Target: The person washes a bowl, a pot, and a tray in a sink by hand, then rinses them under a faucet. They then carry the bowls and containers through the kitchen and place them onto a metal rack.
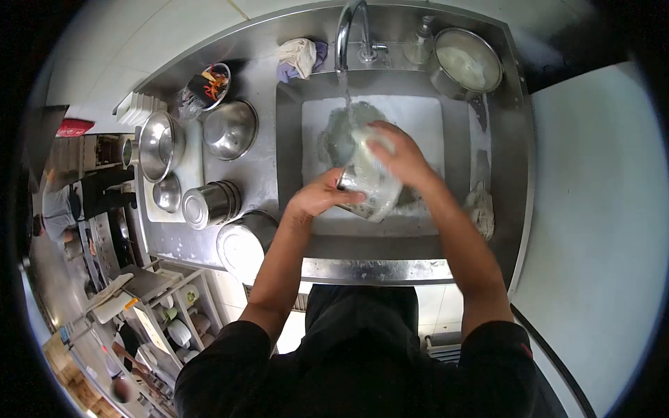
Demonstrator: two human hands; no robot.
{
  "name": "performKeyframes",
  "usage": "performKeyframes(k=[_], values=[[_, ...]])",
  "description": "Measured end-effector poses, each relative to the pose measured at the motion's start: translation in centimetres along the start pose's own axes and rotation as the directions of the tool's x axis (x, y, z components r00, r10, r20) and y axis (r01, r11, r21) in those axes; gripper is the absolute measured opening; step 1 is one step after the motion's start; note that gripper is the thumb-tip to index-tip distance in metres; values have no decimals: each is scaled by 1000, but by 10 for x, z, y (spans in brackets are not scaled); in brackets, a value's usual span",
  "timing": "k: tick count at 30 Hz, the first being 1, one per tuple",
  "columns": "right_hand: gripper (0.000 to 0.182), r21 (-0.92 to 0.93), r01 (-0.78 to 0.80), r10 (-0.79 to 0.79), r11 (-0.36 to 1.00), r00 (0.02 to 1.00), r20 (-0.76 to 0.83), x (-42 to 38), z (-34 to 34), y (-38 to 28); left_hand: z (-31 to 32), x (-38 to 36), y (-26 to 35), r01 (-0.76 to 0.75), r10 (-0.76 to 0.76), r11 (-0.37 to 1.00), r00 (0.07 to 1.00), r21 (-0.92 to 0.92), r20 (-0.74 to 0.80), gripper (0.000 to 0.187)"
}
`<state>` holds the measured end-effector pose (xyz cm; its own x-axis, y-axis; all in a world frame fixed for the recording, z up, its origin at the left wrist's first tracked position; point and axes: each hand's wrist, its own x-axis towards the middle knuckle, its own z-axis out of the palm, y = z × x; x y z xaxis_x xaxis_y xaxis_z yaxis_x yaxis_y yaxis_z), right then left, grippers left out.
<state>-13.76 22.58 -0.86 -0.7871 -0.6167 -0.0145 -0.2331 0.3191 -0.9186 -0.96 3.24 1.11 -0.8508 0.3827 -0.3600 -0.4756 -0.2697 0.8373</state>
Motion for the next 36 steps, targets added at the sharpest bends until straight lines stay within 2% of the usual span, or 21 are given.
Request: performKeyframes(k=[1,3,6,7,10,11,14,15,18,19,21,22,24,25,26,27,29,30,31,34,36], values=[[40,239,-269,252,933,963,100,15,-5,7,-1,-6,5,-10,10,1000,1000,-15,11,36],[37,553,-699,561,453,706,432,42,-14,18,-11,-17,2,-101,93,987,993,-123,-68,38],[40,807,-591,365,2,751,550,47,28,89,-17,-22,3,-281,199,900,945,-332,-260,43],[40,885,-465,347,-16,828,441,40,44,84,-15,-18,1,-341,212,832,924,-437,-318,45],[39,963,-142,410,-229,883,228,16,90,84,-17,-1,-24,-468,228,606,877,-643,-423,51],[42,981,-147,624,-129,757,195,7,95,61,-13,6,-29,-500,227,521,862,-692,-453,53],[46,758,-62,340,649,915,-216,-20,111,71,-23,24,-49,-580,249,408,814,-705,-526,52],[64,872,-47,457,487,864,-209,-22,110,56,-26,27,-50,-585,245,392,811,-710,-532,50],[70,588,-69,379,806,824,-421,-31,111,-23,-24,35,-42,-571,241,407,820,-713,-519,45],[76,490,57,234,870,827,-512,-28,118,-22,-19,36,-32,-542,242,421,840,-728,-485,44],[76,90,57,15,994,760,-650,-25,118,-22,-16,40,-24,-506,199,483,858,-715,-473,43],[76,-119,50,-118,992,724,-679,-19,118,-23,-18,43,-18,-464,126,605,858,-647,-497,45],[64,-365,177,-357,914,778,-516,-15,103,-46,-25,47,-17,-324,-24,806,818,-496,-575,50],[59,-485,226,-434,845,820,-373,-8,91,-50,-31,56,-29,-439,107,779,798,-449,-593,59],[55,-591,287,-491,754,844,-217,4,77,-54,-29,52,-23,-395,65,834,765,-387,-640,60],[52,-600,359,-551,715,817,-168,21,65,-57,-22,45,-10,-340,25,881,727,-328,-686,62],[46,-493,318,-466,810,859,-211,53,55,-32,-4,29,19,-131,-27,982,613,-136,-790,63],[44,-254,96,-145,962,973,-178,71,39,-35,-1,22,20,-179,1,970,681,-165,-733,61],[42,-18,-181,179,983,982,-61,86,26,-38,-4,18,20,-222,31,954,738,-200,-674,60],[41,548,-164,290,820,945,-152,104,25,6,-14,16,28,-406,112,848,765,-341,-634,48],[41,720,-405,577,564,817,7,85,34,41,-14,10,44,-529,201,767,736,-363,-646,44]])
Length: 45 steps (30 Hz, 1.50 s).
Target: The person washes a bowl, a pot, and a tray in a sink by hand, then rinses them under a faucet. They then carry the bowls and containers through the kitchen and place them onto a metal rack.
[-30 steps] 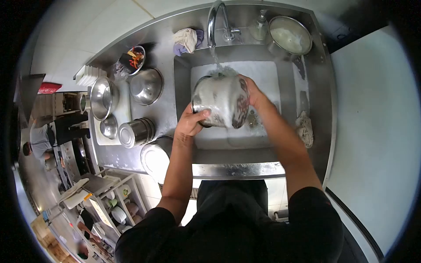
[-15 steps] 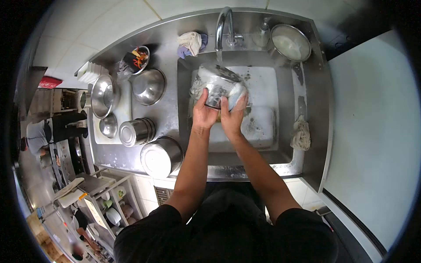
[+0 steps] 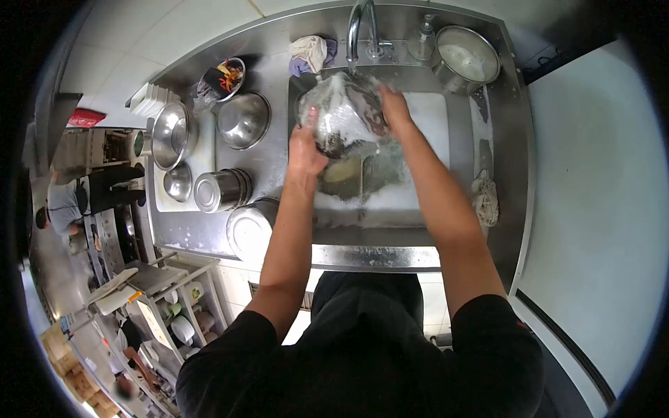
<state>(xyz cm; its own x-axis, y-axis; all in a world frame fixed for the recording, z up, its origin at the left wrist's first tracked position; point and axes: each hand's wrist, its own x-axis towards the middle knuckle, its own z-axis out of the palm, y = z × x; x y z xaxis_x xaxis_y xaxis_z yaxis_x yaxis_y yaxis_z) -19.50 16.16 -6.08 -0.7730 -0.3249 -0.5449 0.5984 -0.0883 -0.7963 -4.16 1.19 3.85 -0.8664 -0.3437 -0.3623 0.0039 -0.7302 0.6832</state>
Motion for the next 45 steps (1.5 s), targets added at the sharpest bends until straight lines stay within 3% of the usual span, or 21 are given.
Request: performKeyframes(k=[1,5,7,9,11,13,14,16,18,19,20,21,22,25,30,32,36,37,40,42,45], values=[[42,92,-173,176,981,984,-32,-4,-7,12,-8,7,2,39,-38,999,999,-35,15,46],[41,346,-339,293,875,939,179,-54,8,39,-32,29,-22,52,-18,965,991,-259,134,52],[39,527,-444,227,725,876,426,-65,11,29,-44,40,-37,57,-30,959,994,-279,102,52],[44,666,-325,13,672,904,427,-43,5,32,-53,52,-44,63,-31,936,995,-348,97,45],[48,725,-160,-144,670,930,338,-41,3,20,-117,98,-65,249,-231,963,961,-106,152,45],[49,587,-101,-141,803,926,351,-32,1,-1,-127,98,-51,379,-391,913,918,154,60,52],[50,509,-69,-139,858,923,360,-30,3,-13,-114,95,-36,285,-296,934,955,216,18,56],[48,61,149,-156,987,978,141,-47,22,-32,-90,90,-10,97,-85,932,995,349,-48,64],[48,-446,263,-255,855,964,81,-39,38,-34,-50,76,5,78,-118,874,992,480,54,93],[42,-546,410,-421,731,900,111,-29,52,-18,-33,70,2,70,-114,816,993,574,41,98],[35,-659,388,-426,644,898,112,-41,67,-16,-22,69,1,58,-107,748,994,661,34,103],[31,-757,544,-611,362,752,247,-15,73,16,-51,89,-22,-60,-30,818,989,572,147,114],[34,-819,395,-427,415,880,207,-55,89,-2,-48,86,-22,-10,-34,860,996,510,78,113],[32,-755,584,-348,298,803,484,-71,83,29,-45,66,-23,55,-29,942,996,331,-84,113],[18,-529,700,38,-480,619,784,-74,9,27,-55,68,3,30,-112,779,990,626,92,108],[17,-466,678,7,-569,571,821,-64,1,2,-45,72,4,-13,-86,707,991,707,104,107],[15,-502,677,-194,-539,480,856,-64,14,-24,-25,58,-19,-88,81,940,996,329,35,88],[13,-530,668,-224,-523,492,841,-66,24,-22,-44,67,-41,56,-62,980,998,190,24,66],[13,-629,625,-306,-461,554,774,-80,40,-8,-35,60,-42,296,-296,955,955,19,27,42],[17,-683,597,-326,-421,603,728,-80,39,11,-37,61,-40,223,-214,953,975,207,-62,44],[28,-536,480,-168,-694,616,769,-51,17,6,-52,64,-40,-46,115,837,989,545,-93,52]])
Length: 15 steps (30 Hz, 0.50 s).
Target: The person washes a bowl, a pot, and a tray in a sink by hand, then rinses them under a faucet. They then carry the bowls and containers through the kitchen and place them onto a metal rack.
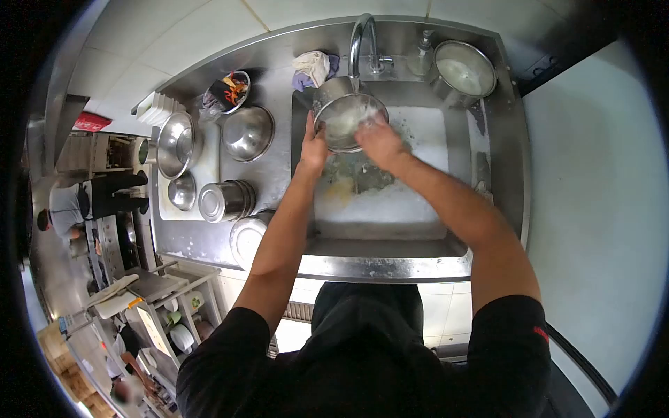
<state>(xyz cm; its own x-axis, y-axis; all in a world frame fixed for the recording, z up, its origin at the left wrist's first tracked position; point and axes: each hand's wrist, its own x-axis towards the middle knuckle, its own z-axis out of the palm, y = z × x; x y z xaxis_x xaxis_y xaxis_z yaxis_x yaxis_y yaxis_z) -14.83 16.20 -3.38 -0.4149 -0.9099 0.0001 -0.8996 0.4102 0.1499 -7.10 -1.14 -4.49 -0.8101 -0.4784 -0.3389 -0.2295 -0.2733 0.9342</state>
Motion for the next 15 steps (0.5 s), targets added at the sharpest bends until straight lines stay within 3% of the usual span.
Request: performKeyframes(k=[1,3,4,5,7,9,11,12,14,15], values=[[31,-101,-12,11,995,1000,-17,7,6,5,-10,14,-26,-122,122,987,993,107,3,55],[36,-301,-40,26,953,998,-49,27,12,13,-7,13,-22,-161,164,980,986,117,-9,59],[35,-244,-237,220,940,971,-94,49,18,4,-2,9,-16,-80,81,997,996,22,-28,61],[33,-22,-304,303,952,952,-48,59,30,-16,5,3,-6,1,-4,997,999,-76,-35,63],[29,406,-413,420,815,904,75,74,47,-47,1,14,-17,-34,34,999,999,-8,-32,64],[28,540,-226,285,811,958,-28,57,34,-54,-10,14,-16,-19,21,999,998,29,-51,65],[28,456,-97,153,885,985,-87,49,19,-43,-19,5,3,34,-32,999,995,21,-94,66],[27,306,-62,87,950,994,-71,44,18,-32,-17,-9,28,131,-126,991,985,34,-118,64],[36,92,-26,35,995,994,-103,35,17,-19,-22,-7,15,9,-1,996,996,89,-95,65],[38,173,-86,98,981,993,-60,36,9,-24,-25,0,3,-56,65,992,995,113,-78,66]])
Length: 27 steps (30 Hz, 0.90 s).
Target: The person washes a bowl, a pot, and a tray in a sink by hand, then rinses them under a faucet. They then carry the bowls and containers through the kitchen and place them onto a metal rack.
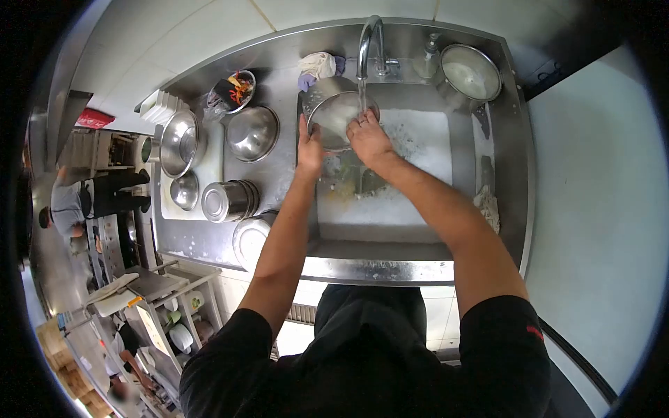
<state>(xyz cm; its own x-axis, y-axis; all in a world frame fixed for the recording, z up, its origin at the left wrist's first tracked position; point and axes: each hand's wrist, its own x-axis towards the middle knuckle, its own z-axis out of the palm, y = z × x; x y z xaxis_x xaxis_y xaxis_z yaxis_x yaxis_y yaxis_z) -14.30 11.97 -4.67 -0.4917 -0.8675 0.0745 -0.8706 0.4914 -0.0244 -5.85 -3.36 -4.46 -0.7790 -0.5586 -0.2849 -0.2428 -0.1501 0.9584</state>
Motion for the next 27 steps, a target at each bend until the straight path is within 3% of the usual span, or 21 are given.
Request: performKeyframes(k=[1,2,3,4,6,7,10,11,14,16,19,20,21,23,24,27], values=[[40,76,-72,69,995,997,42,-2,-5,-15,-1,12,-10,52,-54,997,998,55,33,65],[42,144,-147,135,979,987,89,0,-11,-25,4,18,-25,-23,23,997,1000,74,6,65],[47,395,-267,291,879,957,-2,6,39,-43,13,21,-38,-99,102,991,995,95,-21,65],[47,329,-207,223,921,975,-11,1,24,-40,17,23,-45,-173,180,977,983,125,-46,64],[49,207,-86,91,975,996,-15,-15,-20,-38,5,17,-31,-48,48,999,999,-7,-21,63],[47,88,7,-7,996,1000,5,-18,4,-17,1,12,-21,16,-16,998,1000,-69,-3,63],[43,-111,-18,30,994,994,107,-11,12,6,12,-23,34,11,-15,993,999,121,34,66],[38,33,-165,153,986,963,223,-6,-12,-9,16,-1,-5,-93,95,979,996,181,-3,65],[32,422,-441,380,792,897,225,-9,15,-47,26,6,-43,-271,301,892,953,363,-30,64],[24,217,-75,38,973,984,172,-23,51,-23,6,3,-10,-160,154,811,986,562,59,62],[20,-162,151,-111,975,965,237,-30,6,1,-5,7,37,-123,18,686,988,717,152,58],[20,-107,180,-162,978,974,158,-30,-3,5,-6,14,44,-129,-11,652,984,747,180,57],[20,-54,213,-209,976,975,75,-30,-11,9,-9,25,32,-245,188,589,968,770,164,52],[21,-9,232,-232,973,973,-10,-26,-29,12,-6,19,15,-79,39,934,992,349,119,52],[21,13,193,-192,981,981,-31,-25,-35,4,-1,6,12,28,-40,995,991,92,126,53],[23,78,93,-87,993,994,-72,-25,-42,-23,14,-3,-44,378,-324,845,925,-378,200,54]])
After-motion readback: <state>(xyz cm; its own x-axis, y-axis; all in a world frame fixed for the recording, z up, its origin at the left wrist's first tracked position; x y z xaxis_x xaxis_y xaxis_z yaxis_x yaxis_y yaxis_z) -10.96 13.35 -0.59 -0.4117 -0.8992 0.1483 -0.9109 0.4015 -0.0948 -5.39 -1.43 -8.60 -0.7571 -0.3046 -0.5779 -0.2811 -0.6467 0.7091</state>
